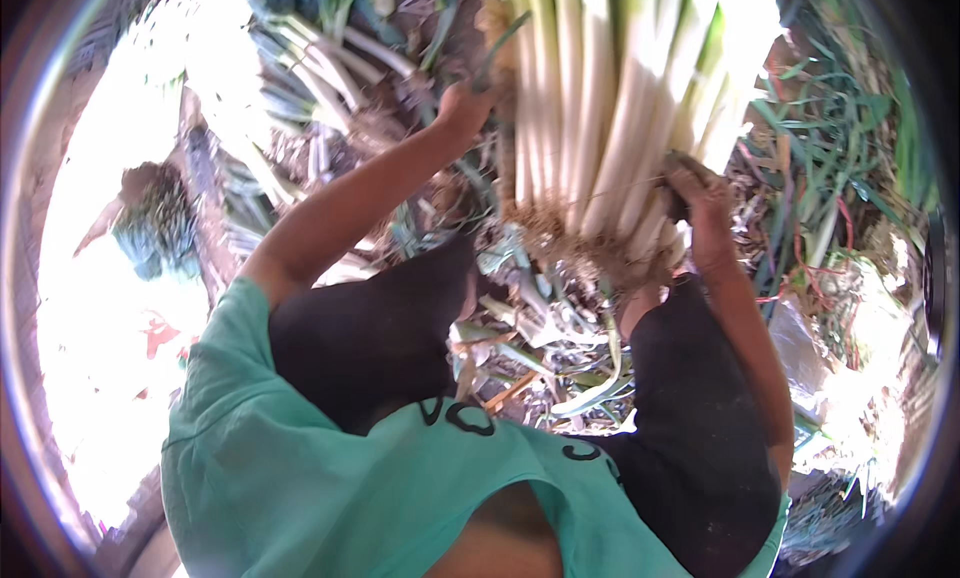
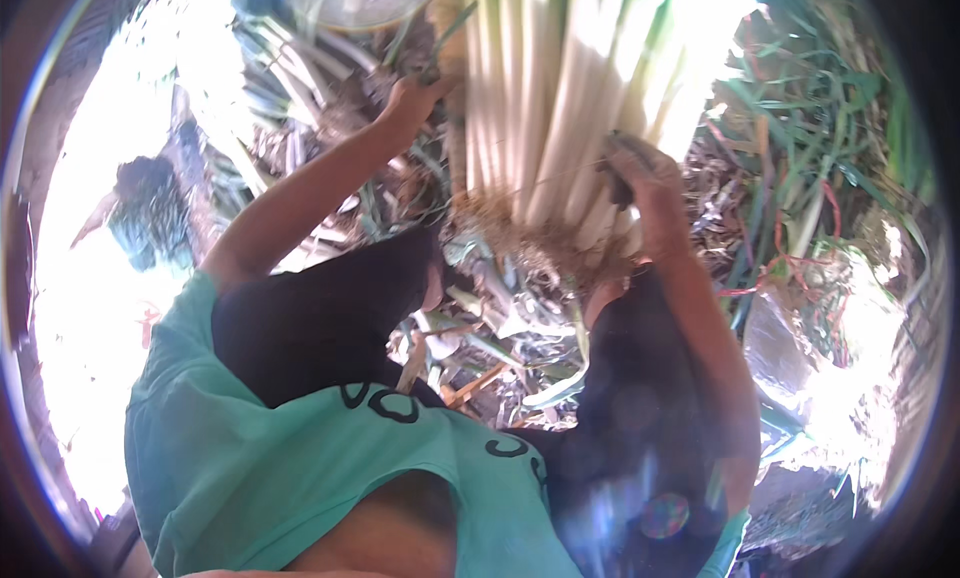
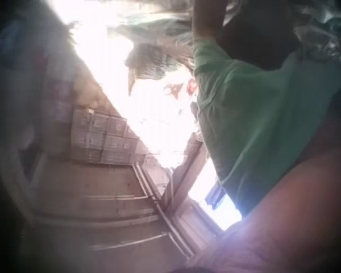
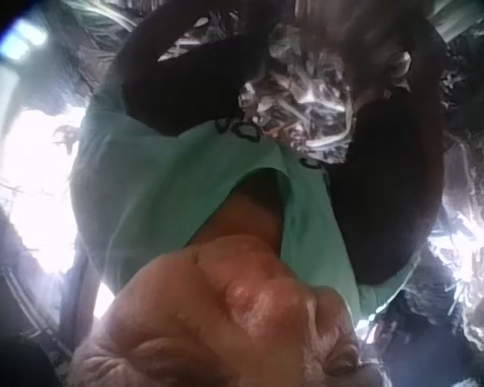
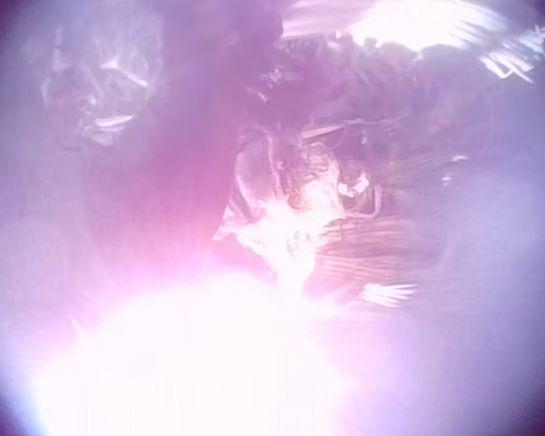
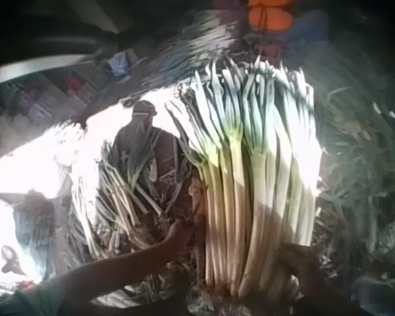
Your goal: The person bundles a large group of leeks by hand, wrapping a strap around the stalks and securing it by twisting and tying the ends.
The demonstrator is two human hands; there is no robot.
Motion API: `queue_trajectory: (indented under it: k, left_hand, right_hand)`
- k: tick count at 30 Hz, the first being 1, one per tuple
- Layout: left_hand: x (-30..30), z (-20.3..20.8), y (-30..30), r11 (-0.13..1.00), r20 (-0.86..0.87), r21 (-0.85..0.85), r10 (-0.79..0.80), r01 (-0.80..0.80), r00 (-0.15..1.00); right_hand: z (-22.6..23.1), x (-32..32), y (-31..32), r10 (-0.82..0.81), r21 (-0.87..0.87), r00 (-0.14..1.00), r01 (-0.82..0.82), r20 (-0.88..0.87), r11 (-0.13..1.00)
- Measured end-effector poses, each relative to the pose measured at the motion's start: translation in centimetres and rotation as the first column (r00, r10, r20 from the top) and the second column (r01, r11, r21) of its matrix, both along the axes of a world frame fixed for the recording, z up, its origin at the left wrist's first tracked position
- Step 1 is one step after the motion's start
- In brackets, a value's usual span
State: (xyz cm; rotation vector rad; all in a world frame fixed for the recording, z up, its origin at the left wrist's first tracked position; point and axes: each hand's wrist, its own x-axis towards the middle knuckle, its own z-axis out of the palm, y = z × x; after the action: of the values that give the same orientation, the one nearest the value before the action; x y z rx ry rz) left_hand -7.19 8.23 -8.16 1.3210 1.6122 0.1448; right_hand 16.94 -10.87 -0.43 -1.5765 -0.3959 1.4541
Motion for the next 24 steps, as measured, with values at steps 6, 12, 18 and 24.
queue_trajectory:
  k: [6,12,18,24]
  left_hand:
    - [-3.0,2.3,-0.4,0.696,-0.464,0.134,-0.585,0.705,0.665]
    - [2.8,8.3,-4.8,0.622,0.238,0.454,-0.774,0.637,0.586]
    - [4.3,9.8,-4.9,0.652,0.231,0.636,-0.672,0.414,0.704]
    - [0.4,6.0,-0.1,0.823,0.206,0.566,-0.204,0.054,0.957]
  right_hand:
    - [-0.4,0.5,0.2,0.026,0.037,0.993,-0.022,-0.113,0.999]
    - [-1.1,1.4,-0.3,0.087,0.065,0.991,-0.080,-0.104,0.995]
    - [-0.4,0.6,0.4,-0.005,0.036,0.992,0.010,-0.128,0.999]
    - [-0.4,1.3,-0.4,0.046,0.060,0.999,-0.044,-0.022,0.997]
